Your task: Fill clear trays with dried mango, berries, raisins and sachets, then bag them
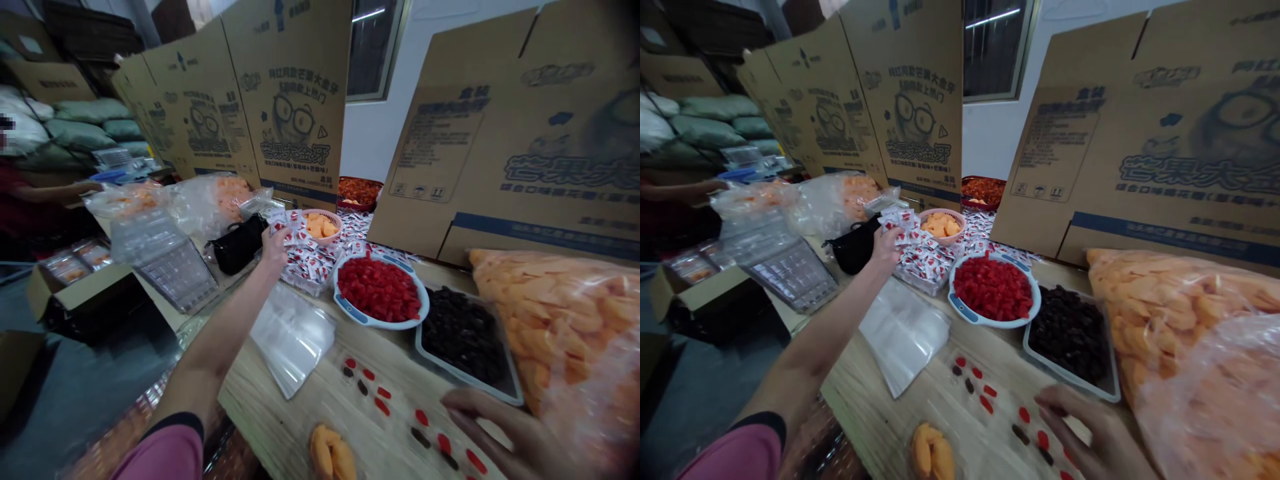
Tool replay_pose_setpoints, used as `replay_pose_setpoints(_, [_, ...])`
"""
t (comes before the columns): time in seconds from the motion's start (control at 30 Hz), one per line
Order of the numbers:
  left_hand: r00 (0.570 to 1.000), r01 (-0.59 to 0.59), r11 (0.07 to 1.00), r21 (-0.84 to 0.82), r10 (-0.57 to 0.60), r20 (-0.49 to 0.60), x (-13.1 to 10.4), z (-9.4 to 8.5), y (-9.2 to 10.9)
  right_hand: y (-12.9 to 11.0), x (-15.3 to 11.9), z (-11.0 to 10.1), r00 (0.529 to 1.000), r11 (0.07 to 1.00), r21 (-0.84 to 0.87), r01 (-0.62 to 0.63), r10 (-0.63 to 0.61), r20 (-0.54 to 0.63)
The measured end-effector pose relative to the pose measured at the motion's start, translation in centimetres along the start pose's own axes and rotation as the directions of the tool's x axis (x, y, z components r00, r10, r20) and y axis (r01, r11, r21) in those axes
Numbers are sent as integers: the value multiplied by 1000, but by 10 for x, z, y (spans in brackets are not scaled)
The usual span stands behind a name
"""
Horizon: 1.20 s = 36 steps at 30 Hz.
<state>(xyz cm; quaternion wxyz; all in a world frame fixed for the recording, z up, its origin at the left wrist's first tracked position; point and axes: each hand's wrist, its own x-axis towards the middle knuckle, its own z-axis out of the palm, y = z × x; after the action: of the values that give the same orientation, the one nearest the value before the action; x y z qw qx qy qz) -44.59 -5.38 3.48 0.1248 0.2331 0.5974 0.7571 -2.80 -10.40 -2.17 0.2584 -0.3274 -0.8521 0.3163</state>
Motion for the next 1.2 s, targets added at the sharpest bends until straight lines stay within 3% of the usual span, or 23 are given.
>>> replay_pose_setpoints(0.03, [997,71,996,-52,-71,11,-15,-6,7,-5,15,2,996,998,54,-44,40,82])
replay_pose_setpoints(0.1, [968,249,951,-181,-240,75,-50,-20,18,-23,44,17,988,973,208,-102,75,134])
replay_pose_setpoints(0.2, [874,484,820,-304,-444,196,-109,-45,26,-53,76,53,987,858,488,-158,135,82])
replay_pose_setpoints(0.27, [817,576,759,-304,-537,209,-147,-62,25,-70,86,75,980,762,618,-192,188,73])
replay_pose_setpoints(0.37, [757,649,694,-313,-632,167,-194,-84,16,-86,85,100,966,671,699,-248,228,124])
replay_pose_setpoints(0.53, [740,654,663,-364,-662,122,-247,-110,0,-93,61,128,939,642,685,-344,226,260])
replay_pose_setpoints(0.67, [704,671,624,-401,-706,80,-264,-124,-6,-94,43,138,940,625,702,-342,232,251])
replay_pose_setpoints(0.87, [661,684,612,-398,-750,-19,-260,-147,-10,-78,33,125,887,521,737,-431,394,240])
replay_pose_setpoints(0.97, [644,701,615,-363,-763,-49,-260,-159,-11,-60,35,113,888,570,702,-427,410,207])
replay_pose_setpoints(1.07, [656,695,622,-360,-754,-35,-264,-168,-10,-49,39,106,895,645,633,-428,398,201])
replay_pose_setpoints(1.2, [653,697,618,-363,-757,-34,-271,-172,-8,-51,37,110,944,760,561,-329,264,196])
